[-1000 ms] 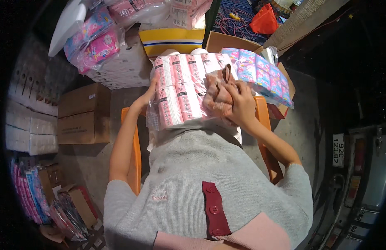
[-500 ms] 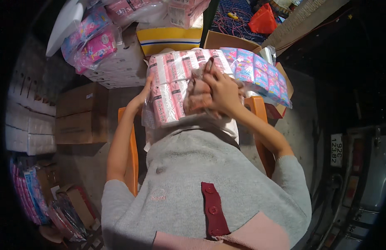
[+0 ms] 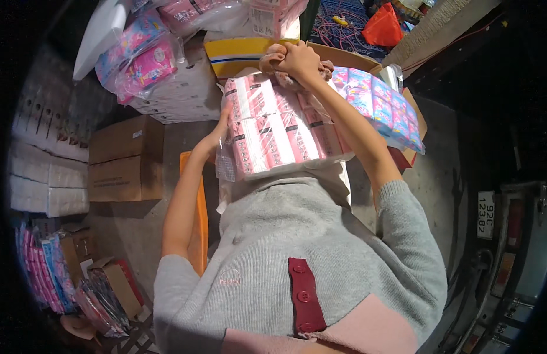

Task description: Packing and organizing bundles of hygiene products into sets at a packing station.

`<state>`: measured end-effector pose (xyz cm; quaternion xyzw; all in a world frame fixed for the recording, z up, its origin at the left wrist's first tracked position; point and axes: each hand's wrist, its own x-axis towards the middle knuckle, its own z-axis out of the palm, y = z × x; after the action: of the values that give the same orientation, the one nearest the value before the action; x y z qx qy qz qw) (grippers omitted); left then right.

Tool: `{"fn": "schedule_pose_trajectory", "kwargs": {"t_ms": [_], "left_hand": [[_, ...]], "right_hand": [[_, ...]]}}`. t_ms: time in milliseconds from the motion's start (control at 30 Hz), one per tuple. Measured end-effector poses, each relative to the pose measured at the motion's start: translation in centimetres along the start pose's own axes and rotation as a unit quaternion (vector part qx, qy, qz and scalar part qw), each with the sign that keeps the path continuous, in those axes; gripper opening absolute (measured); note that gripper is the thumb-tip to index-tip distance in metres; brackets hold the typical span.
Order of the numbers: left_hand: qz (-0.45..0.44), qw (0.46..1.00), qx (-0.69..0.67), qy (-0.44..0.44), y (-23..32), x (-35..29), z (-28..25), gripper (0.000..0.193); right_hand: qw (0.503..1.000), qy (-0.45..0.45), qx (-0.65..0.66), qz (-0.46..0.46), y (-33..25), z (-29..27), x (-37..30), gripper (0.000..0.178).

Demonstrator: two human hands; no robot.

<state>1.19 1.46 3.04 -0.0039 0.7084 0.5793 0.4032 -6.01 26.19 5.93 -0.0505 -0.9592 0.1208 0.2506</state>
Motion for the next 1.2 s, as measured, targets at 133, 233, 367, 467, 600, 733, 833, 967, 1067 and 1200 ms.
{"fn": "schedule_pose_trajectory", "kwargs": {"t_ms": [133, 233, 367, 467, 600, 733, 833, 967, 1067, 1200], "left_hand": [[-0.04, 0.999, -0.017, -0.009, 1.3, -2.4, 0.9, 0.112], [0.014, 1.0, 0.002, 0.011, -0.1, -1.0, 0.2, 0.106], [-0.026, 0.999, 0.008, -0.022, 0.5, -1.6, 0.3, 0.11], [-0.01, 1.0, 0.022, 0.004, 0.2, -1.5, 0.4, 0.111], [0.004, 1.0, 0.026, 0.016, 0.6, -1.7, 0.7, 0.112], [-0.049, 0.998, -0.027, -0.043, 0.2, -1.3, -0.1, 0.112], [-0.011, 0.998, -0.02, -0.055, -0.1, -0.5, -0.3, 0.114], [-0.011, 1.0, -0.003, 0.002, 0.5, -1.2, 0.3, 0.113], [0.046, 0.998, -0.02, 0.032, -0.6, 0.2, -0.4, 0.107], [0.046, 0.997, -0.065, 0.006, -0.7, 0.5, -0.3, 0.101]], "right_hand": [[0.991, 0.044, -0.009, -0.126, -1.6, -3.2, -5.4, 0.055], [0.986, 0.032, 0.045, -0.157, -1.3, -6.9, -10.4, 0.06], [0.986, -0.005, 0.059, -0.155, -0.7, -11.2, -15.2, 0.06], [0.986, -0.064, 0.071, -0.137, -1.4, -13.4, -17.9, 0.06], [0.976, -0.081, 0.041, -0.2, -2.3, -14.4, -21.6, 0.06], [0.973, -0.065, 0.131, -0.177, -2.1, -14.1, -19.7, 0.056], [0.973, -0.055, 0.126, -0.185, -1.4, -12.1, -17.6, 0.054], [0.964, -0.066, 0.133, -0.22, -1.5, -9.2, -13.9, 0.055], [0.96, -0.057, 0.145, -0.234, -2.1, -7.3, -11.3, 0.055], [0.963, 0.015, 0.136, -0.233, -2.0, -5.0, -8.2, 0.054]]}}
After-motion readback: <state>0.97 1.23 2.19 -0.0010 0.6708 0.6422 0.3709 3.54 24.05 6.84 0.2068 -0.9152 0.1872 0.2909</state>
